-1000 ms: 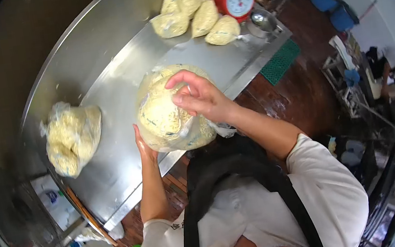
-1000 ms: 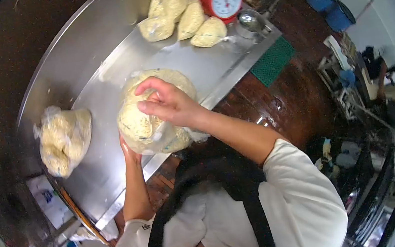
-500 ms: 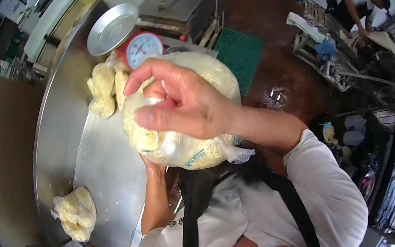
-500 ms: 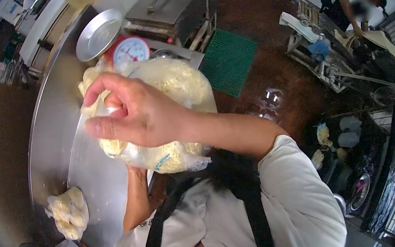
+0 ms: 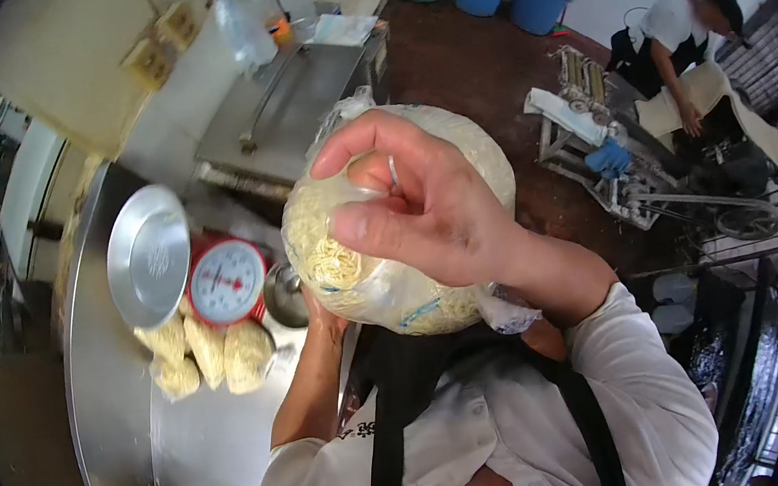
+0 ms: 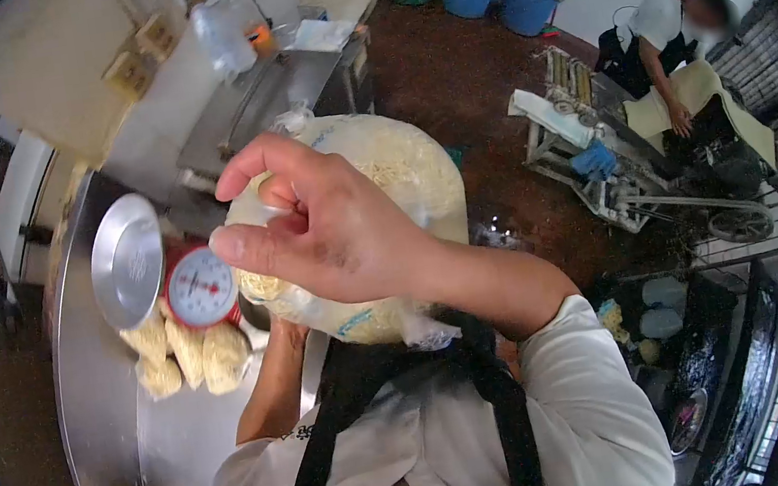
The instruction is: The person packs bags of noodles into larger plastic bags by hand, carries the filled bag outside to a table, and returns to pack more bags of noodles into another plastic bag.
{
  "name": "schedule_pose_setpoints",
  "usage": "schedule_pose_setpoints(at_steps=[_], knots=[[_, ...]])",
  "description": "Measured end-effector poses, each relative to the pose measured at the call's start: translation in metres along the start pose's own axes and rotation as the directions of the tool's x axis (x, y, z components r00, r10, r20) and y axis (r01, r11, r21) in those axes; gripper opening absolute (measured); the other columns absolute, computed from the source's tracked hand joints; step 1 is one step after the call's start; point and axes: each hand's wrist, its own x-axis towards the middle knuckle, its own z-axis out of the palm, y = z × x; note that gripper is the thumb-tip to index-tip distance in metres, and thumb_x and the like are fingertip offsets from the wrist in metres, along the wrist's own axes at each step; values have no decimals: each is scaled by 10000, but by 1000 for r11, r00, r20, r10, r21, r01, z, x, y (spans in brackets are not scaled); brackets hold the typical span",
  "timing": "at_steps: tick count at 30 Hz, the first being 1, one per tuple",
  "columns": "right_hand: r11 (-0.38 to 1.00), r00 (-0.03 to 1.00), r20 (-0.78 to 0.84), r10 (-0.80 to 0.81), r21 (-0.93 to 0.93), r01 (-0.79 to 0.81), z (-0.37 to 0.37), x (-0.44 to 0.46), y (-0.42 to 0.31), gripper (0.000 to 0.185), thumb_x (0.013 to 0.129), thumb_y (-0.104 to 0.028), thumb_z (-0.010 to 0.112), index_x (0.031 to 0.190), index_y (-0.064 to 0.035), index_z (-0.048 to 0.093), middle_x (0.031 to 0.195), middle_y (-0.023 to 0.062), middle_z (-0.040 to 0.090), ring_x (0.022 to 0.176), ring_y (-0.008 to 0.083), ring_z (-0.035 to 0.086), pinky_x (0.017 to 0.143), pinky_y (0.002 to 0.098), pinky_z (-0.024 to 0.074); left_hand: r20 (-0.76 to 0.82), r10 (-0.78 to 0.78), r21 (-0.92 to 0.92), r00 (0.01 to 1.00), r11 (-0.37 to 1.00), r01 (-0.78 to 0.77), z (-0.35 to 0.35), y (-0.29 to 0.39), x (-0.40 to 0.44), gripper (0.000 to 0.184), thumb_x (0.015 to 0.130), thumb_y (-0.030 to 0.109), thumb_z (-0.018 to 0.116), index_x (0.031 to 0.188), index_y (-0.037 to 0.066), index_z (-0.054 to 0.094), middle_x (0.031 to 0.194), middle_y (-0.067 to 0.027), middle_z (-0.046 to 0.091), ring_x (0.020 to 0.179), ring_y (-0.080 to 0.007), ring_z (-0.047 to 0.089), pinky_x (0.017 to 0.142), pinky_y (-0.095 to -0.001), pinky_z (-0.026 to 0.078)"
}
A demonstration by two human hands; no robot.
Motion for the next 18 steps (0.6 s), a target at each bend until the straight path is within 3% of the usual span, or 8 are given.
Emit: schedule_pose_setpoints(at_steps=[3,4,6,13,14,18], knots=[[1000,996,-84,3,0,-3,-63,46,3,332,960,-171,663,1233,-54,515,942,51,673,838,64,606,735,223,463,5,-75,-25,997,997,75,49,-1,65,582,1039,449,394,1470,60,443,1449,-157,528,1283,-335,555,1090,-509,452],[1000,994,-111,-8,5,9,-85,62,6,326,958,-174,666,1225,-57,521,928,47,674,835,64,606,735,224,463,15,-28,94,999,995,27,65,-2,90,594,1036,457,391,1478,62,432,1450,-158,526,1290,-338,549,1096,-513,446],[1000,989,-148,-23,5,24,-132,91,13,321,952,-176,675,1213,-59,528,895,31,662,816,59,595,723,223,457,48,-64,100,997,993,59,93,-2,143,608,1032,467,387,1487,64,419,1466,-161,509,1309,-342,532,1100,-515,442],[994,997,-14,-75,-79,74,-333,186,53,321,919,-183,717,1175,-67,563,726,-86,390,655,13,356,585,213,291,95,-41,159,995,987,25,190,-25,331,609,1032,468,391,1484,61,420,1460,-157,513,1302,-337,538,1093,-508,448],[994,995,-51,-89,-60,86,-357,203,60,298,917,-195,715,1149,-68,578,717,-97,361,649,12,325,579,218,263,85,-28,155,996,988,14,203,-29,350,609,1032,468,392,1484,61,421,1459,-157,513,1301,-336,538,1092,-507,449],[999,998,-47,-39,7,39,-458,267,73,287,917,-208,711,1135,-67,589,701,-99,364,636,8,330,569,217,262,90,16,162,996,986,-31,260,-37,437,610,1031,469,395,1482,60,421,1456,-155,516,1297,-334,541,1088,-504,453]])
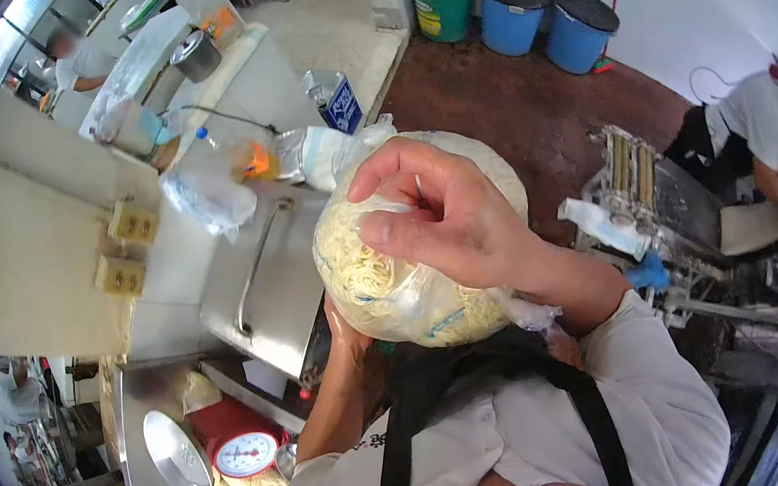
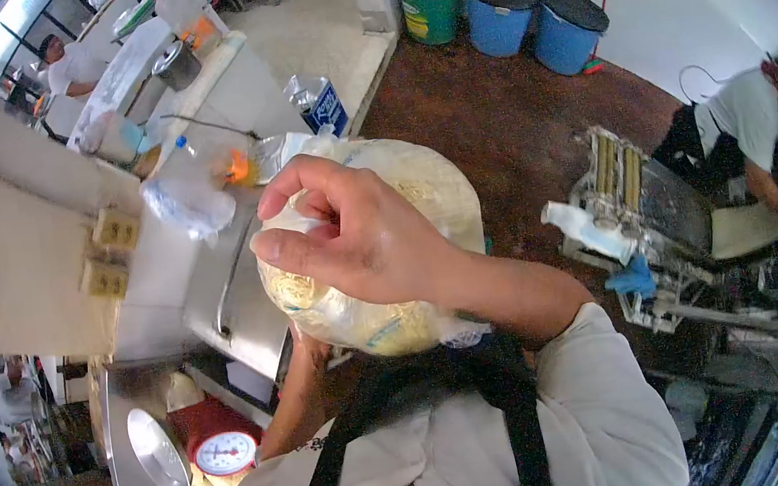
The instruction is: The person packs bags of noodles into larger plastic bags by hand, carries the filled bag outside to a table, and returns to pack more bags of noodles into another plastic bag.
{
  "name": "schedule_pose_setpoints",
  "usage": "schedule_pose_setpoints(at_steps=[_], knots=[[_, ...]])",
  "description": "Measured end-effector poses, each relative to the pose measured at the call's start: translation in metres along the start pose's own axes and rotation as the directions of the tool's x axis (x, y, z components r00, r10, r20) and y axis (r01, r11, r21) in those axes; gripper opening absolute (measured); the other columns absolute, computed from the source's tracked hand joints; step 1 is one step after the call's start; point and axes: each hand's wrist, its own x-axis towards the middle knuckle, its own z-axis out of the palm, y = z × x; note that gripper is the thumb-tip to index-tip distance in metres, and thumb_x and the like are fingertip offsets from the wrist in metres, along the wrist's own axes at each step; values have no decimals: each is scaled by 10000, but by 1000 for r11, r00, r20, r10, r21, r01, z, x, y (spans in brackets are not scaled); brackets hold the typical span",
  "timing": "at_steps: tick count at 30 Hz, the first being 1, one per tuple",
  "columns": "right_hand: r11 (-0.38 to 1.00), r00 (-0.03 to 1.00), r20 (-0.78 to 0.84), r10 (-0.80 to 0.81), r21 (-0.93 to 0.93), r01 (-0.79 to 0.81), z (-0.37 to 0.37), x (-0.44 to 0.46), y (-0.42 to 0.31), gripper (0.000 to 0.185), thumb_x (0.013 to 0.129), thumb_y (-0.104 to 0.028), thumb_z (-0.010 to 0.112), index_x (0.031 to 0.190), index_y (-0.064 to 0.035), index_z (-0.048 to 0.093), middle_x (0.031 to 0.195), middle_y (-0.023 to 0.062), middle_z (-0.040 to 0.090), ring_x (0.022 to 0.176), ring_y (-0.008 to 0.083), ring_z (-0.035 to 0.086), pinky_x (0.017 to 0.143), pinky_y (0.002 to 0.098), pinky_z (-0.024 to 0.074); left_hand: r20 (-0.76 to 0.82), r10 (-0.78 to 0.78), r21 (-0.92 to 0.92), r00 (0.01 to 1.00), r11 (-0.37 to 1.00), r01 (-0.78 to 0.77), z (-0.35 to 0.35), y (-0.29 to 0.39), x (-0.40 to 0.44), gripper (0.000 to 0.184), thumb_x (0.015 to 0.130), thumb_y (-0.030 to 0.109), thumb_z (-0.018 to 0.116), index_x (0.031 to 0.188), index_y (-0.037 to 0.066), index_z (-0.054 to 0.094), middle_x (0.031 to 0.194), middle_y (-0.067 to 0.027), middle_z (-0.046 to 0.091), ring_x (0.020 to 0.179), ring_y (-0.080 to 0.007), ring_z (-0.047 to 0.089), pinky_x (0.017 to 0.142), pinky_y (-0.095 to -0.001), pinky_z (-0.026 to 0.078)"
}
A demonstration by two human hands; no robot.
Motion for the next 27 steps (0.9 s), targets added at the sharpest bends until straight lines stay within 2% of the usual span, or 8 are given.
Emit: schedule_pose_setpoints(at_steps=[6,11,16,20,25,27], knots=[[996,997,0,-80,-51,80,-129,100,34,264,908,-231,728,1084,-70,613,662,-101,344,592,11,318,537,227,244,58,34,2,998,999,-35,46,-3,169,611,1031,471,399,1480,58,423,1450,-152,519,1291,-329,546,1083,-498,459],[985,996,-28,-90,-152,85,-250,190,57,244,903,-240,736,1047,-78,622,649,-102,340,585,18,316,531,239,240,154,-20,6,988,1000,19,92,-11,346,611,1030,472,402,1478,56,424,1446,-150,521,1286,-325,550,1078,-494,463],[988,954,-296,-39,-153,-7,-396,252,67,243,899,-246,744,1033,-72,637,669,-94,378,609,18,341,545,225,263,255,-97,23,962,995,94,173,-34,499,612,1030,473,406,1476,54,425,1441,-147,524,1281,-322,553,1073,-489,468],[989,936,-345,-74,-147,24,-519,288,78,240,896,-244,750,1023,-73,640,679,-89,383,617,21,346,549,225,270,325,-129,46,937,992,121,243,-70,615,612,1029,474,408,1474,53,426,1438,-146,526,1277,-319,556,1070,-486,471],[970,950,-273,-152,-224,91,-680,310,95,250,895,-261,757,1010,-76,633,679,-87,369,613,30,343,551,233,276,302,-174,91,937,984,153,329,-139,749,610,1029,472,410,1471,52,428,1433,-145,528,1273,-316,557,1066,-483,473],[978,941,-305,-146,-189,91,-745,324,105,245,898,-266,756,999,-81,631,677,-83,369,608,33,347,549,237,281,293,-194,106,936,980,170,363,-163,797,609,1030,472,410,1470,52,429,1431,-145,528,1271,-315,558,1065,-481,474]])
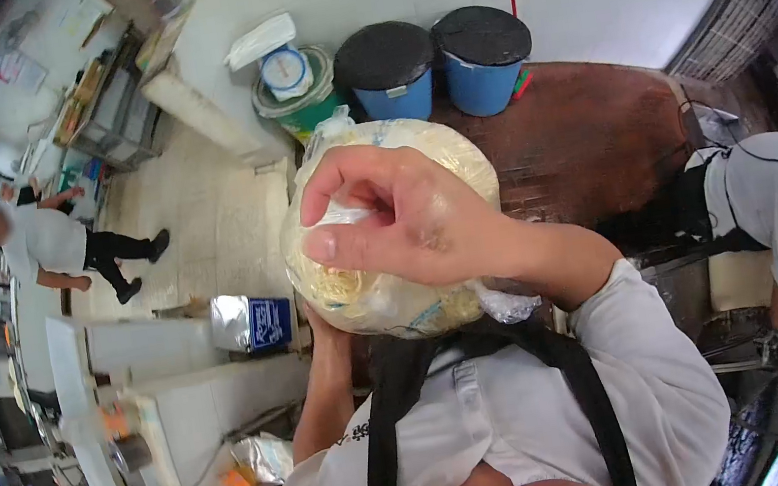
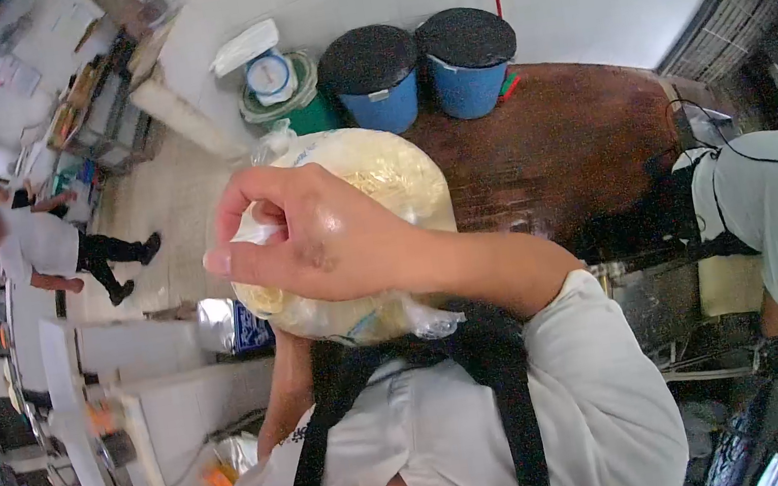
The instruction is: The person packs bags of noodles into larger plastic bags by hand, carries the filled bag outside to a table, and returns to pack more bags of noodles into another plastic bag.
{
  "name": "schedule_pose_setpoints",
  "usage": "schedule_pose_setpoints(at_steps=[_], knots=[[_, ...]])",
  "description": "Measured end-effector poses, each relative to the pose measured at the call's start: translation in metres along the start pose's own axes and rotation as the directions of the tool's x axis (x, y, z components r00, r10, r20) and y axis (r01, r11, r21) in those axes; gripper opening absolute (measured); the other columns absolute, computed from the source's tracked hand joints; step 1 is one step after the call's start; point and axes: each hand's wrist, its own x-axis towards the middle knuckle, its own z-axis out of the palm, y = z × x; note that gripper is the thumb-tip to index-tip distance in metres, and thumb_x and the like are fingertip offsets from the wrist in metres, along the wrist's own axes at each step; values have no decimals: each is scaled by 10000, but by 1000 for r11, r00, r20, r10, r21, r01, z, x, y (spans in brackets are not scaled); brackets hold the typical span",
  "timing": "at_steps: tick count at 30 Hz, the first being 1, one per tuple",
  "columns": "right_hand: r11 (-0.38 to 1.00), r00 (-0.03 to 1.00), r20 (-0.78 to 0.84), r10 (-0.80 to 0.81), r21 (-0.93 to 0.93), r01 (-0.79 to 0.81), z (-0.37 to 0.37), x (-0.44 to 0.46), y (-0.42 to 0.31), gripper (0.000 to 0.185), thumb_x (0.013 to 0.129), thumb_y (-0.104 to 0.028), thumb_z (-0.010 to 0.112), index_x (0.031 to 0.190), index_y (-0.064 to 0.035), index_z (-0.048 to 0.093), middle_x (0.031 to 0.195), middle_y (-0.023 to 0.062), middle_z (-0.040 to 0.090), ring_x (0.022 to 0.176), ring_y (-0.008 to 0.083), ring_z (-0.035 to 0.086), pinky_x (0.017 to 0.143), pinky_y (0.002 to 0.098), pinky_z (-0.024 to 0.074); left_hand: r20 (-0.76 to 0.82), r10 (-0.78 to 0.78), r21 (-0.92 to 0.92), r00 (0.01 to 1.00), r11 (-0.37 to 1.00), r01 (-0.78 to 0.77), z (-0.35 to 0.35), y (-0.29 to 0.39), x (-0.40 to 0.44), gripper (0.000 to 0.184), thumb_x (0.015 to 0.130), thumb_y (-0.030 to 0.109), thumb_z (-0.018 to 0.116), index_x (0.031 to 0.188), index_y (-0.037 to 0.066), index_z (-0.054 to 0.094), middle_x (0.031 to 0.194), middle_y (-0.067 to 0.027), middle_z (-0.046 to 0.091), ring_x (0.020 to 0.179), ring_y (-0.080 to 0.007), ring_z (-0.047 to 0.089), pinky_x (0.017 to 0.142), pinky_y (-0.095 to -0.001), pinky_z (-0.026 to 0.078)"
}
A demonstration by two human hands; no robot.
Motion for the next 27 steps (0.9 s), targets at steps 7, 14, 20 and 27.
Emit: schedule_pose_setpoints(at_steps=[7,14,20,27], knots=[[998,996,-66,60,-10,-61,-171,88,69,230,896,-254,760,975,-76,637,680,-85,373,614,33,346,549,238,289,24,-89,12,996,996,89,55,-52,209,606,1030,470,412,1467,51,431,1424,-144,531,1265,-310,560,1059,-477,477],[982,951,-303,63,-149,-112,-354,156,115,206,909,-252,741,949,-70,653,696,-82,388,635,38,353,560,236,298,142,-258,44,956,966,254,135,-121,429,603,1030,468,415,1463,50,433,1417,-143,533,1259,-306,563,1054,-473,480],[984,893,-451,17,-150,-94,-531,163,136,206,903,-247,749,951,-71,653,694,-75,404,630,44,360,556,237,303,228,-344,104,911,939,329,239,-214,590,600,1030,467,417,1461,49,435,1411,-142,535,1254,-302,565,1050,-469,482],[987,876,-482,11,-133,-86,-764,129,157,228,900,-271,758,926,-79,637,629,-48,384,585,58,361,528,261,303,189,-405,165,895,911,378,368,-366,729,597,1030,465,419,1457,48,438,1404,-141,538,1248,-298,567,1044,-464,485]])
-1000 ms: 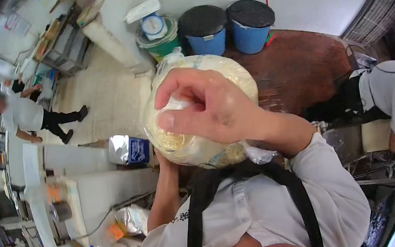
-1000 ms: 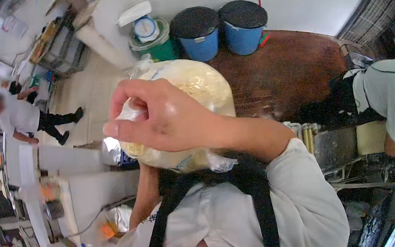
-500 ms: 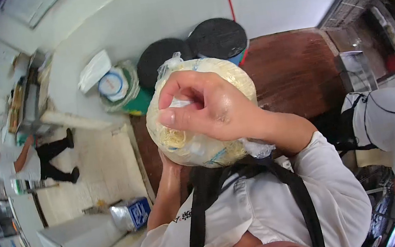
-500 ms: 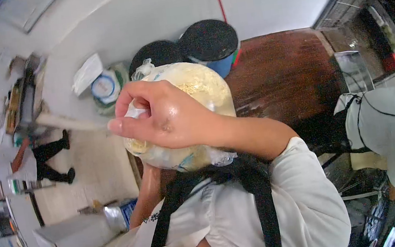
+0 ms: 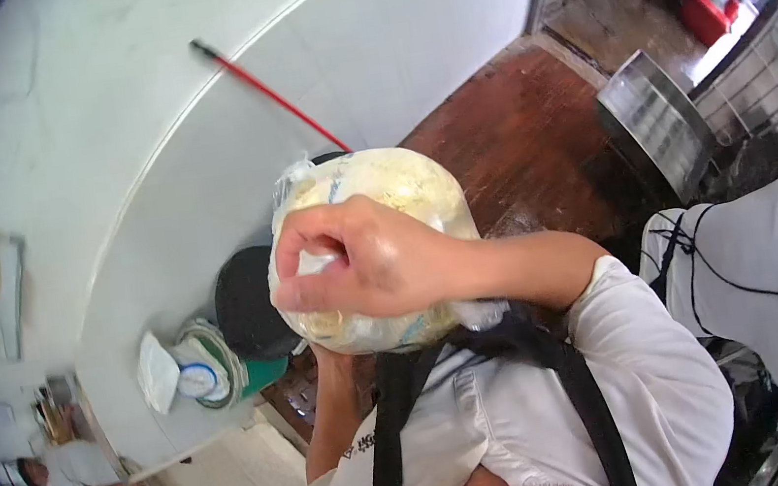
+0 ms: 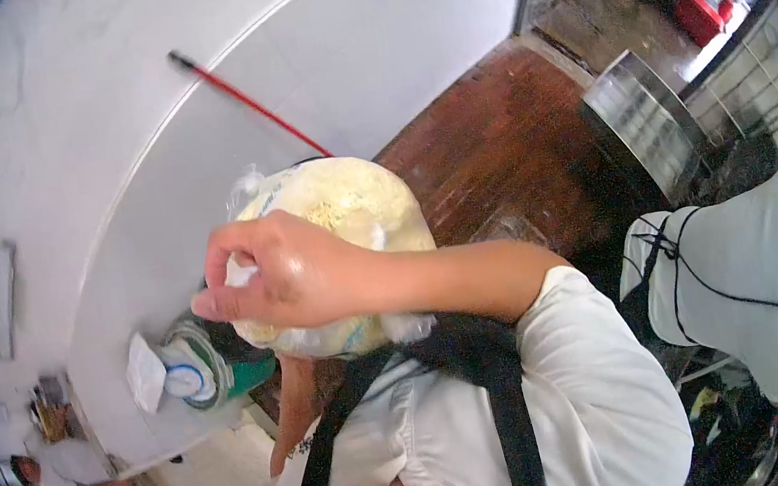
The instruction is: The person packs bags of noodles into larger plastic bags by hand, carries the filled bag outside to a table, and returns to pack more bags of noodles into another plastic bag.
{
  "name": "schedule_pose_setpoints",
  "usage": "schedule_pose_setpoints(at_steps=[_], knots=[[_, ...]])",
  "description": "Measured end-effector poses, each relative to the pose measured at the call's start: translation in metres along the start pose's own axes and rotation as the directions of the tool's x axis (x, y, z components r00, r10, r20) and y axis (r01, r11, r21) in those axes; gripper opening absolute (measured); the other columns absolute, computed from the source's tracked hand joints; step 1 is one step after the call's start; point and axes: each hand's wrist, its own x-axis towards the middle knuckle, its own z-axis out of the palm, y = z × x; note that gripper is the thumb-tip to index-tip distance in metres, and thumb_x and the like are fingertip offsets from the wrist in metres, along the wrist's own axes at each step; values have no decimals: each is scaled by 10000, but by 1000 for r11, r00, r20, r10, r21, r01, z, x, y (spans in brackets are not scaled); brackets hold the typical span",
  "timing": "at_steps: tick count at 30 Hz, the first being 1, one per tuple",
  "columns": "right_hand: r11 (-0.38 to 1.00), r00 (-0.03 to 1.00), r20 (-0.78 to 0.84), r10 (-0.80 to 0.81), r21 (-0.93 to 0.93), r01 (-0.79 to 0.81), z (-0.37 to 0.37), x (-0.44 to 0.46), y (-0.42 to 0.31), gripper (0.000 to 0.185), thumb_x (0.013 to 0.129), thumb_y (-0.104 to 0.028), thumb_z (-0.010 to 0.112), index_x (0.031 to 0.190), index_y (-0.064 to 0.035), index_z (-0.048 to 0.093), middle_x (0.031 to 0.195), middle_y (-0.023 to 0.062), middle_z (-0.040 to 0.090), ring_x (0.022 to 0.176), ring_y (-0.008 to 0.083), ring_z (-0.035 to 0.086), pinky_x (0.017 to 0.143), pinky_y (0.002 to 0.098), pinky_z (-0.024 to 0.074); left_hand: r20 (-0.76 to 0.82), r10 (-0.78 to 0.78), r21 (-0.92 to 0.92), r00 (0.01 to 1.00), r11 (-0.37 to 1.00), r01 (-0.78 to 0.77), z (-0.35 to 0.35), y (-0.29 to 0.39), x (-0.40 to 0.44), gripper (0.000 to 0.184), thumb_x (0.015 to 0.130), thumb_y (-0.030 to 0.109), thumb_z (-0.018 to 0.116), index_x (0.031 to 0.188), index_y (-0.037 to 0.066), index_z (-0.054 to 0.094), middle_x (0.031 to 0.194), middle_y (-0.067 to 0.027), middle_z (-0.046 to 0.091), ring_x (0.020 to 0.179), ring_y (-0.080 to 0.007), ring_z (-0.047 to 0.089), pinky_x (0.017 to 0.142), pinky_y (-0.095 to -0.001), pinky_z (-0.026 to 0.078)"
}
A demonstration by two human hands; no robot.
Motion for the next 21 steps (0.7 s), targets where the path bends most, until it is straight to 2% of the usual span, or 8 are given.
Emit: schedule_pose_setpoints(at_steps=[2,5,8,10,17,18,21], knots=[[995,993,-91,-73,-70,67,-59,23,25,249,912,-302,744,922,-77,638,626,-45,380,583,63,360,530,266,302,-26,-32,9,999,999,32,24,-22,47,596,1030,464,419,1456,48,438,1402,-141,538,1246,-297,568,1043,-463,486],[996,991,-103,82,-32,-86,-148,51,42,279,921,-337,730,917,-73,637,625,-37,374,587,71,365,534,274,303,-4,-85,19,996,996,85,65,-54,134,595,1030,464,420,1455,48,439,1399,-141,539,1244,-295,569,1041,-461,487],[993,991,-132,16,-112,-31,-242,69,58,276,921,-331,729,919,-71,637,622,-30,372,591,73,371,538,277,311,46,-139,19,989,990,138,110,-95,228,593,1030,463,421,1453,47,440,1396,-140,540,1241,-293,570,1038,-459,489],[990,981,-190,37,-128,-62,-303,89,69,272,920,-325,729,921,-69,636,621,-27,371,589,74,372,541,280,316,88,-186,38,979,982,183,141,-119,300,592,1030,462,422,1452,47,441,1394,-140,541,1240,-292,570,1037,-458,490],[942,877,-481,-9,-298,-155,-542,125,92,263,925,-318,714,917,-62,650,646,-16,437,607,82,408,566,276,352,290,-401,141,869,916,375,310,-222,530,589,1031,460,424,1449,46,443,1387,-139,543,1234,-288,573,1032,-454,492],[936,849,-528,3,-297,-188,-577,126,91,256,926,-313,709,911,-62,662,664,-15,476,622,83,431,578,270,368,313,-422,160,851,906,391,337,-238,556,589,1031,460,424,1448,46,444,1386,-139,544,1233,-287,573,1031,-453,493],[929,804,-588,87,-244,-279,-684,124,93,265,919,-323,717,910,-62,667,664,-23,486,626,79,440,583,267,375,363,-472,198,803,881,429,413,-297,628,587,1031,459,425,1447,45,445,1384,-139,545,1230,-285,574,1029,-451,494]])
